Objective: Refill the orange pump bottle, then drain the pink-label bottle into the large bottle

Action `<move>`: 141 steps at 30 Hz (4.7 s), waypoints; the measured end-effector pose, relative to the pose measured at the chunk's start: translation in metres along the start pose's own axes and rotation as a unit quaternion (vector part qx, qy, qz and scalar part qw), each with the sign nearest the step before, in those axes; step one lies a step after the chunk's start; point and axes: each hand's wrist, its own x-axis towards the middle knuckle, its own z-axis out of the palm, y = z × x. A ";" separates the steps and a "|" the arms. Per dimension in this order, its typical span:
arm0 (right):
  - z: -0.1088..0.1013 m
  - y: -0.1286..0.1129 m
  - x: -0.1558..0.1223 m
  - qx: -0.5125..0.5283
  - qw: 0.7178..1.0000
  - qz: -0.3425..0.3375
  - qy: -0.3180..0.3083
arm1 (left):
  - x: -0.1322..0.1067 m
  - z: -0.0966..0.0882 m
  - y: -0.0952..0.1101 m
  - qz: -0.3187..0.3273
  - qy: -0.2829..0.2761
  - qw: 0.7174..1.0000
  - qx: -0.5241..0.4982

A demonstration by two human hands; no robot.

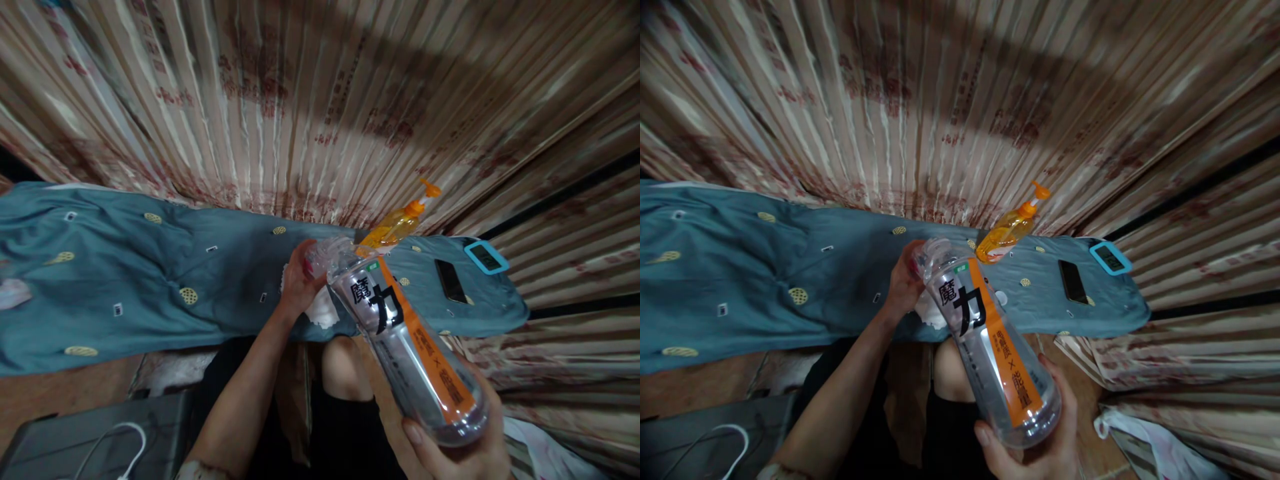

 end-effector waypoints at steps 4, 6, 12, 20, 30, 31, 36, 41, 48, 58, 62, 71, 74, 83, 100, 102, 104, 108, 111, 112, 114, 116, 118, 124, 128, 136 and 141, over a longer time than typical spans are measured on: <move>-0.001 0.003 0.000 -0.015 1.000 -0.005 -0.002 | 0.000 0.000 -0.001 -0.001 -0.003 1.000 0.001; -0.002 0.005 0.000 -0.016 1.000 -0.007 -0.005 | 0.000 -0.001 -0.001 -0.003 -0.004 1.000 0.002; -0.003 0.008 -0.001 -0.028 0.999 -0.028 -0.006 | 0.000 -0.002 0.001 -0.001 -0.007 1.000 -0.002; -0.003 0.009 0.000 -0.027 0.999 -0.045 -0.004 | 0.000 -0.002 0.001 -0.004 -0.002 1.000 0.001; -0.001 0.007 -0.001 -0.021 0.999 -0.030 -0.004 | 0.000 -0.002 -0.002 0.002 -0.002 1.000 0.003; -0.001 0.007 -0.001 -0.026 0.999 -0.034 -0.003 | 0.000 -0.001 -0.002 0.003 -0.001 1.000 0.004; -0.003 0.009 0.000 -0.035 0.998 -0.057 -0.007 | 0.000 -0.001 -0.001 0.004 -0.003 1.000 -0.001; -0.002 0.006 0.000 -0.038 0.998 -0.049 -0.001 | -0.001 -0.001 -0.001 0.006 0.000 1.000 -0.001; 0.002 -0.002 -0.004 -0.003 1.000 -0.001 0.003 | 0.000 -0.002 -0.002 0.005 -0.006 1.000 -0.002; -0.001 0.007 -0.001 -0.036 0.998 -0.052 -0.001 | 0.000 -0.002 0.000 0.006 -0.004 1.000 0.006; -0.002 0.010 -0.001 -0.044 0.997 -0.061 0.007 | 0.000 -0.001 -0.003 0.006 -0.002 1.000 0.007; -0.006 0.015 0.001 -0.062 0.994 -0.085 -0.007 | -0.001 0.000 -0.005 0.010 0.002 1.000 0.010; -0.009 0.025 0.001 -0.059 0.995 -0.083 -0.004 | -0.001 0.000 -0.005 0.014 0.005 1.000 0.013; 0.000 0.011 -0.002 -0.029 0.998 -0.046 0.012 | 0.000 -0.001 -0.004 0.024 -0.002 1.000 0.017; 0.001 0.011 -0.001 -0.040 0.997 -0.065 0.015 | 0.005 -0.002 0.002 0.042 -0.001 0.998 0.051; 0.001 0.012 -0.001 -0.037 0.997 -0.060 0.016 | 0.007 -0.002 0.004 0.051 -0.002 0.997 0.051; 0.000 0.015 0.000 -0.027 0.998 -0.056 0.015 | 0.009 -0.002 0.006 0.060 -0.004 0.997 0.055; -0.001 0.016 0.001 -0.028 0.998 -0.053 0.011 | 0.012 0.000 0.009 0.066 0.005 0.995 0.070; 0.001 0.010 0.001 -0.019 0.999 -0.029 0.012 | 0.016 0.000 0.011 0.074 0.016 0.995 0.069; 0.001 0.008 0.001 -0.011 1.000 -0.026 0.012 | 0.017 0.000 0.012 0.075 0.018 0.995 0.066; 0.003 0.005 0.001 0.000 1.000 -0.023 0.009 | 0.020 0.000 0.013 0.072 0.021 0.996 0.056; 0.003 0.003 0.000 -0.003 1.000 -0.023 0.011 | 0.023 0.000 0.014 0.065 0.024 0.997 0.041; 0.003 0.004 0.001 -0.013 0.999 -0.030 0.013 | 0.024 0.003 0.015 0.058 0.027 0.998 0.026; -0.003 0.014 0.003 -0.043 0.997 -0.071 0.001 | 0.023 0.010 0.016 0.055 0.031 0.998 -0.008; -0.006 0.021 0.003 -0.045 0.995 -0.083 -0.009 | 0.023 0.010 0.015 0.054 0.032 0.998 -0.002; -0.003 0.015 0.001 -0.025 0.998 -0.058 -0.005 | 0.023 0.010 0.011 0.043 0.037 0.998 0.008; -0.002 0.010 -0.001 -0.035 0.999 -0.025 -0.003 | 0.023 0.006 0.016 0.038 0.031 0.999 0.017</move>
